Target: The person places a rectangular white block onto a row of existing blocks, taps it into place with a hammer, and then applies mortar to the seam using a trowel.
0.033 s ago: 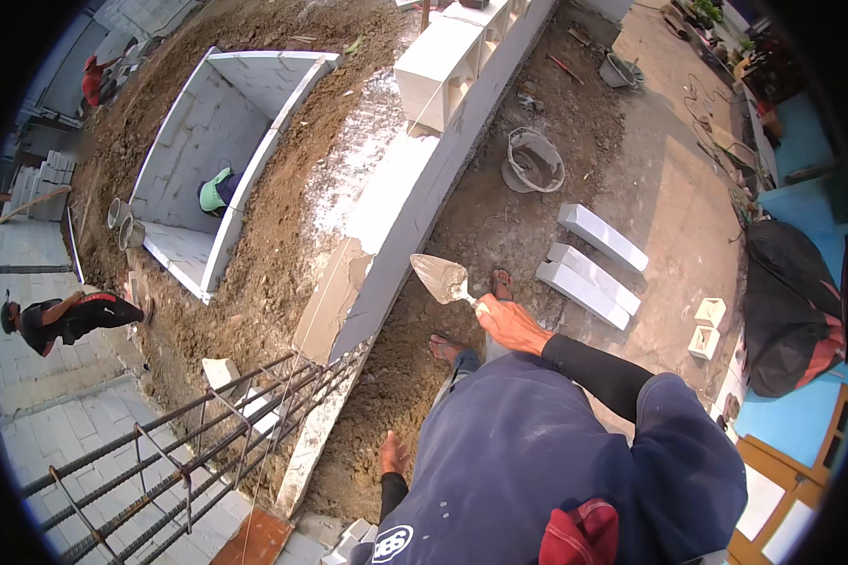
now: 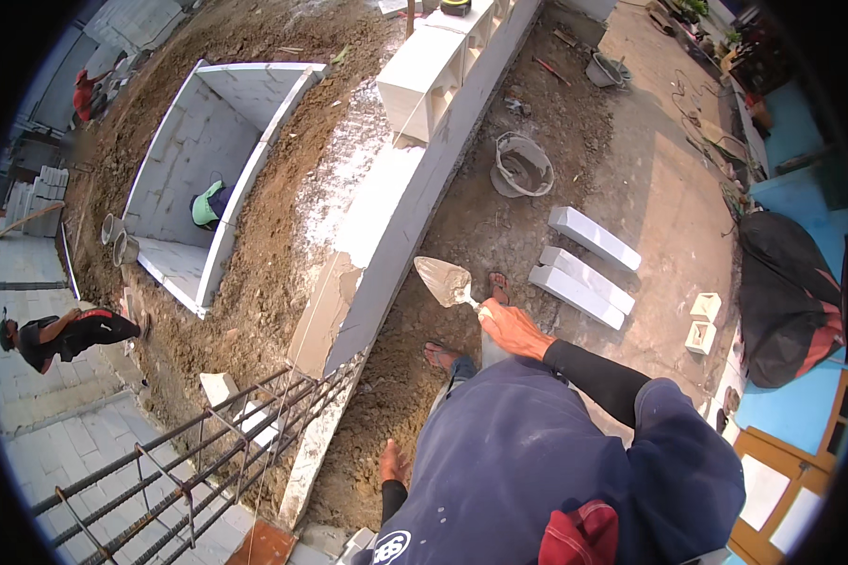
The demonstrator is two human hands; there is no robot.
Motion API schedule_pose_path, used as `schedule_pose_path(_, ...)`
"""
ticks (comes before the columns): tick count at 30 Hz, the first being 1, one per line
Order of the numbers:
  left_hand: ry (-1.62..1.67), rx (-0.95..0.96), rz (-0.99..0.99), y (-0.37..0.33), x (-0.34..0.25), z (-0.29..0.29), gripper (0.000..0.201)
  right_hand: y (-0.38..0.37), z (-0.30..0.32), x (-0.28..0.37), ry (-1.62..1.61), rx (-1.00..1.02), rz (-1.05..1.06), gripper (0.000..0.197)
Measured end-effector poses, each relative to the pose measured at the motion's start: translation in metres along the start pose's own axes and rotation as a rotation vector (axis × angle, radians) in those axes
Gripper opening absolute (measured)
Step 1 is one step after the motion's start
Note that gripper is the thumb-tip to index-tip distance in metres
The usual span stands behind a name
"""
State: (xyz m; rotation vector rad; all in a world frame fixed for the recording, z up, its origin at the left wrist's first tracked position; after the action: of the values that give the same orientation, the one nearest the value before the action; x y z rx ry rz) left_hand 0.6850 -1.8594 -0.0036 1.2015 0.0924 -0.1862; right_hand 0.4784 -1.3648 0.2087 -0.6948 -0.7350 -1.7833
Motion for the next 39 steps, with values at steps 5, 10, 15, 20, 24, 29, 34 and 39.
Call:
schedule_pose_path(5,-0.227,0.154,-0.086,0.05,-0.056,-0.067,0.066,0.005,0.105,-0.11,0.045,-0.301,-0.393,0.037)
schedule_pose_path(10,-0.374,0.15,-0.131,0.025,-0.096,-0.147,0.065,-0.025,0.174,-0.206,0.138,-0.385,-0.517,0.042)
schedule_pose_path(15,-0.533,0.15,-0.111,0.049,-0.153,-0.239,0.068,-0.089,0.216,-0.311,0.269,-0.347,-0.654,0.037)
schedule_pose_path(20,-0.949,0.243,-0.113,0.104,-0.206,-0.351,0.084,-0.206,0.207,-0.434,0.419,-0.257,-0.489,0.03)
schedule_pose_path(24,-0.926,0.541,-0.239,0.159,-0.248,-0.545,0.105,-0.286,0.219,-0.518,0.574,-0.226,-0.372,0.026)
schedule_pose_path(29,-1.283,0.506,-0.541,0.155,-0.217,-0.674,0.118,-0.394,0.172,-0.625,0.749,-0.143,-0.158,0.02)
schedule_pose_path(34,-1.255,0.494,-0.612,0.154,-0.221,-0.698,0.115,-0.457,0.115,-0.691,0.942,-0.071,-0.097,0.021)
schedule_pose_path(39,-1.298,0.548,-0.467,0.156,-0.222,-0.71,0.117,-0.458,0.077,-0.736,1.008,0.045,0.065,0.021)
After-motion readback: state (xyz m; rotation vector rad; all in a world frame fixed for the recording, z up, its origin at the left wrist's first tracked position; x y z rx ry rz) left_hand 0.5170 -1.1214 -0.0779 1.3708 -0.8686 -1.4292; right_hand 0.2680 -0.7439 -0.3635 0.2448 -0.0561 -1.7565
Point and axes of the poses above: each hand's wrist, its own y-axis away from the middle knuckle, its own z-axis out of the back of the hand, x = y × z, the point moved 10 cm from there along -y, towards the middle knuckle, and after that the axes turned 14 degrees about -x, right-handed, at the moved point
